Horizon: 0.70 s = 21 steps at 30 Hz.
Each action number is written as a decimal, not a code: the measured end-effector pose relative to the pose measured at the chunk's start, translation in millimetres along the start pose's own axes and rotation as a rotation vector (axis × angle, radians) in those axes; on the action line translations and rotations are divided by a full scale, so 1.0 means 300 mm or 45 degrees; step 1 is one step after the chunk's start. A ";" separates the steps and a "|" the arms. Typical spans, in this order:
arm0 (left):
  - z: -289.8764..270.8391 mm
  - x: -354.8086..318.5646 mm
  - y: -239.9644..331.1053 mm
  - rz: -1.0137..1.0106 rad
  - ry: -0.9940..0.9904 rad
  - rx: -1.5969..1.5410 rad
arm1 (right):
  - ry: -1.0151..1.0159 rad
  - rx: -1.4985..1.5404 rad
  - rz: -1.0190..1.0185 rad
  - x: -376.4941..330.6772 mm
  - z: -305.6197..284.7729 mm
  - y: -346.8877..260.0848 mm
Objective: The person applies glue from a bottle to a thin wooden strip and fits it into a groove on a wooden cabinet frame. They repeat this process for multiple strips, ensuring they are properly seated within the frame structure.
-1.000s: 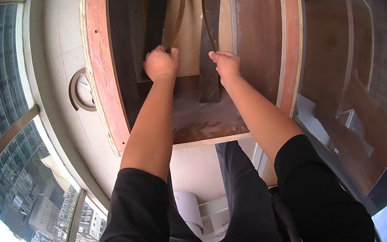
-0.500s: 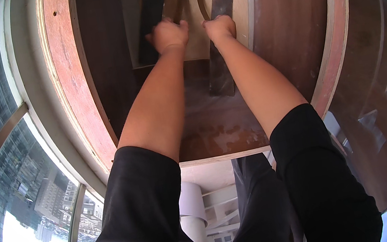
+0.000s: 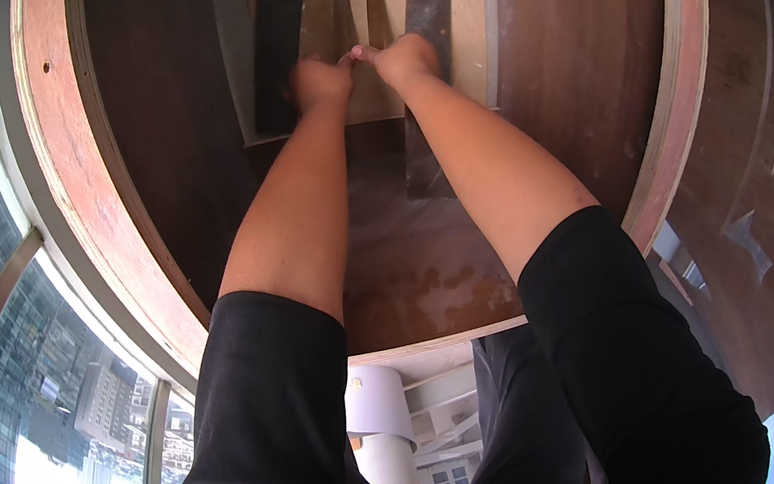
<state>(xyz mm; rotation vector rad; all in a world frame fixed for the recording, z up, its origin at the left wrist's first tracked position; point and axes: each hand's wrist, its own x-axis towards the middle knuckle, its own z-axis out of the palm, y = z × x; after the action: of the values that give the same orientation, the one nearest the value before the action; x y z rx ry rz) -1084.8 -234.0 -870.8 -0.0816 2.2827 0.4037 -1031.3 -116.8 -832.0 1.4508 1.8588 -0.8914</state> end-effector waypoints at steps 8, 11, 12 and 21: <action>0.021 -0.027 -0.028 0.018 0.058 0.041 | -0.081 -0.162 0.001 -0.050 -0.059 -0.010; -0.028 -0.115 0.012 -0.040 -0.028 0.076 | -0.040 -0.136 0.014 -0.092 -0.083 0.049; -0.043 -0.156 0.027 -0.060 -0.034 0.045 | -0.020 -0.107 0.008 -0.114 -0.089 0.079; -0.282 -0.649 0.064 0.212 0.122 -0.502 | -0.215 0.649 -0.377 -0.595 -0.208 0.320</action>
<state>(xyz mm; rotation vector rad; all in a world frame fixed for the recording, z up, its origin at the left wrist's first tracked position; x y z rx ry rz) -1016.5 -255.7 -670.1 -0.1121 2.2808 0.9525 -903.3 -150.5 -666.0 1.3366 1.8241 -1.6747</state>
